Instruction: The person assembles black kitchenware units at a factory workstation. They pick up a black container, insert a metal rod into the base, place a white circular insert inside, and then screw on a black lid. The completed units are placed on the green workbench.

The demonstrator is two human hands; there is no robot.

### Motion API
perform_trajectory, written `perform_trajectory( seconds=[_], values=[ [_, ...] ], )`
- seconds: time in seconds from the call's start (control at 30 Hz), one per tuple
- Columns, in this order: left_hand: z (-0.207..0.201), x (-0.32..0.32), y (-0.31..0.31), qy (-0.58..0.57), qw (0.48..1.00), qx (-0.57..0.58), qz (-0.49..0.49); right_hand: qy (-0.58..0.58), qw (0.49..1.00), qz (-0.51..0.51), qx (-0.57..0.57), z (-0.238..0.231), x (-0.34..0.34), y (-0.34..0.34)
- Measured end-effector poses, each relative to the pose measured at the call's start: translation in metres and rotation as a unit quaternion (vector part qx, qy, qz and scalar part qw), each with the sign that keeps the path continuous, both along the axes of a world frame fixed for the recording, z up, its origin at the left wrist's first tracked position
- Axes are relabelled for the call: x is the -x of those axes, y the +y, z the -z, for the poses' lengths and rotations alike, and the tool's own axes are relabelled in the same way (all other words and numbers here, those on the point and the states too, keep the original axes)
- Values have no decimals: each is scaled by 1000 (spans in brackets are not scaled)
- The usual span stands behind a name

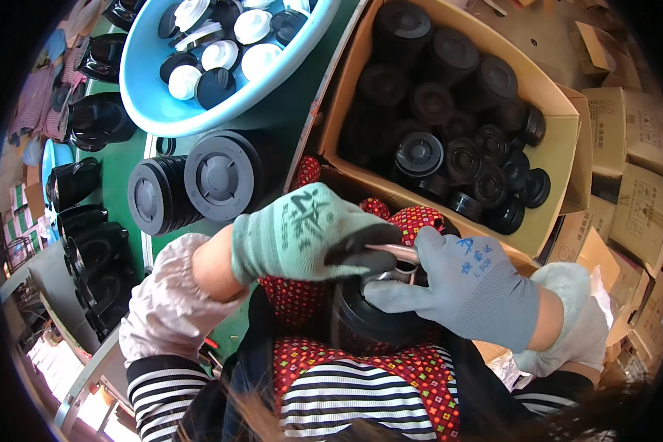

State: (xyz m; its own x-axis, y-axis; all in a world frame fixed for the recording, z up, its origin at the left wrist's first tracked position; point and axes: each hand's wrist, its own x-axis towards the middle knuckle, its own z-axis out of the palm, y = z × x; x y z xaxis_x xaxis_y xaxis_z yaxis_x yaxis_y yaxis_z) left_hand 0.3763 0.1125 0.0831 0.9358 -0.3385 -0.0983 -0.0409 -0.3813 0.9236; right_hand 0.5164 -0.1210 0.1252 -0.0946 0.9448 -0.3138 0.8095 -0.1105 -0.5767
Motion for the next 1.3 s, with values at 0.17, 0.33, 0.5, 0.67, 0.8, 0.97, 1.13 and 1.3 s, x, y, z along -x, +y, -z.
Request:
perform_trajectory(
  seconds=[0.17,0.33,0.5,0.67,0.8,0.97,1.13,1.3],
  values=[
    [5,3,-3,-36,998,-1,-51,12,986,101,129,-11,6,7],
    [-30,24,-14,-78,983,-107,-131,-90,975,126,-161,-7,16,3],
    [-39,113,-21,-110,918,-53,-378,-100,914,156,-361,-12,48,-42],
    [-18,244,-40,0,808,-126,-575,109,938,214,-249,14,95,-69],
    [85,339,-65,42,705,-188,-683,162,903,299,-263,21,112,-75],
    [160,389,-76,33,661,-281,-695,282,839,384,-262,42,118,-88],
    [153,371,-70,79,706,-270,-650,319,768,434,-346,51,108,-96],
    [148,389,-69,78,669,-306,-673,502,590,550,-313,35,103,-109]
  ],
)
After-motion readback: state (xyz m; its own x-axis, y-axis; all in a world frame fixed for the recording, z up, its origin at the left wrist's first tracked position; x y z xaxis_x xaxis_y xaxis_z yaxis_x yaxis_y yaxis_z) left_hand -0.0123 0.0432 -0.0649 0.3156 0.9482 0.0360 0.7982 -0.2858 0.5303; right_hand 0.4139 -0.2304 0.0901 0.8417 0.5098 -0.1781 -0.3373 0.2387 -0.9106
